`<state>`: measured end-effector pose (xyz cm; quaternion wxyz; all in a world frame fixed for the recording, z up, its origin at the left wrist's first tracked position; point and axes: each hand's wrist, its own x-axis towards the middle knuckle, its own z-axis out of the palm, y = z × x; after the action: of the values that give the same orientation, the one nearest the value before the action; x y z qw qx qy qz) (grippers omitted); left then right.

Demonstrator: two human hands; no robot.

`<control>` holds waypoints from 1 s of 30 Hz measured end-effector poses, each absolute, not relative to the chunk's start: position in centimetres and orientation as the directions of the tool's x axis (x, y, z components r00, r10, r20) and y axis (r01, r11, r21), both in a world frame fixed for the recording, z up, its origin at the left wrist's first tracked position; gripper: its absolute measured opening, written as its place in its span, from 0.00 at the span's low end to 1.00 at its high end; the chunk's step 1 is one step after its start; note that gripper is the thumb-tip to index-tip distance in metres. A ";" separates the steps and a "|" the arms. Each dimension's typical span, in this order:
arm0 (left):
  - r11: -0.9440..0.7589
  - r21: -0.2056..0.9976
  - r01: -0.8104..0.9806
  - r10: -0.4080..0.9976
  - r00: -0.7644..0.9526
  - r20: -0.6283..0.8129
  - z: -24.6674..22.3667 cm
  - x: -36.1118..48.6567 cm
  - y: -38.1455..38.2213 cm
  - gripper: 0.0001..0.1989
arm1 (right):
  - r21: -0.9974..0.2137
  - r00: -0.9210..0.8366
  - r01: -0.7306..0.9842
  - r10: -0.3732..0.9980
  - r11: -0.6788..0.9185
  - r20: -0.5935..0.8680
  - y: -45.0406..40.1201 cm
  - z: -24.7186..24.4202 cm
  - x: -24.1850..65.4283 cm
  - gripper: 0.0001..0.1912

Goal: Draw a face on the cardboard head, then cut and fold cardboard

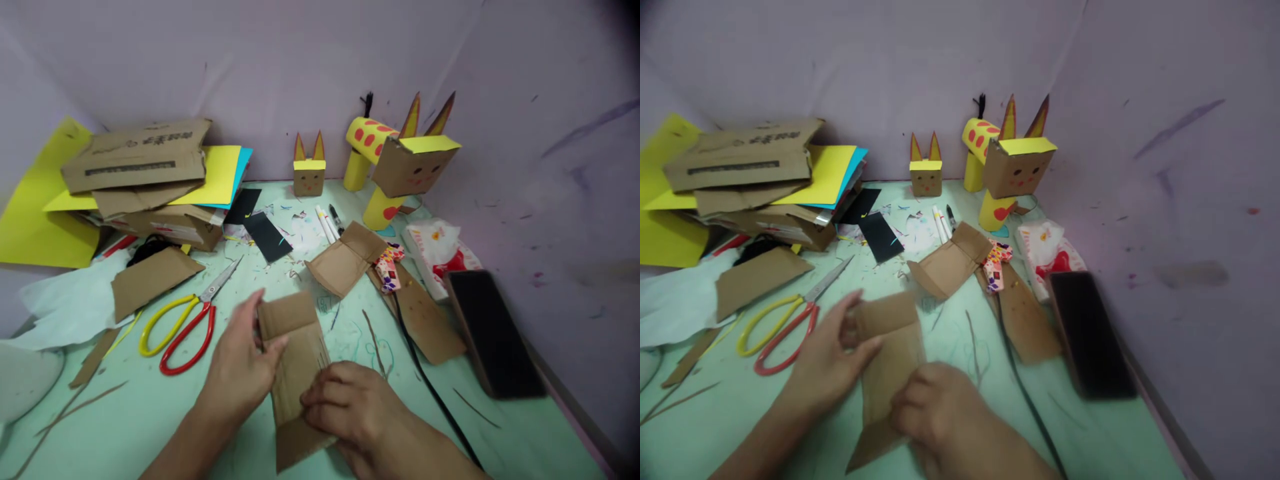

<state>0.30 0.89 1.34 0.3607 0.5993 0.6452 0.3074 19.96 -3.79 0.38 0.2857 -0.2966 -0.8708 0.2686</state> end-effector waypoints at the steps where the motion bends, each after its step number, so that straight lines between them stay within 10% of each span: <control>1: -0.024 0.761 0.649 0.999 -0.016 0.045 1.6 -0.1 0.0 0.30 | -0.604 -0.676 0.374 0.653 0.704 0.342 -3.9 0.5 19.9 0.20; 3: -0.279 0.577 0.768 0.956 0.167 0.241 2.0 -1.1 -2.1 0.23 | -0.555 -0.715 0.389 0.621 0.735 0.321 -4.2 0.4 20.0 0.21; 7: -0.671 0.379 0.637 0.724 0.674 0.148 1.8 -2.1 -5.3 0.17 | -0.533 -0.751 0.406 0.603 0.742 0.268 -5.0 0.0 20.0 0.19; 13: -0.768 0.150 0.623 0.640 0.749 0.169 -0.7 -1.9 -6.1 0.14 | -0.556 -0.742 0.423 0.626 0.715 0.240 -4.8 0.2 20.0 0.17; 30: -0.766 0.286 0.576 0.643 0.685 0.342 -1.2 -1.5 -5.2 0.10 | -0.599 -0.545 0.448 0.734 0.664 0.407 -5.5 -1.9 19.4 0.20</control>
<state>-1.47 -5.21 -1.16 0.0779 0.9146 0.3332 0.2155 19.42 -5.52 -1.94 0.3276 -0.3470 -0.8513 0.2180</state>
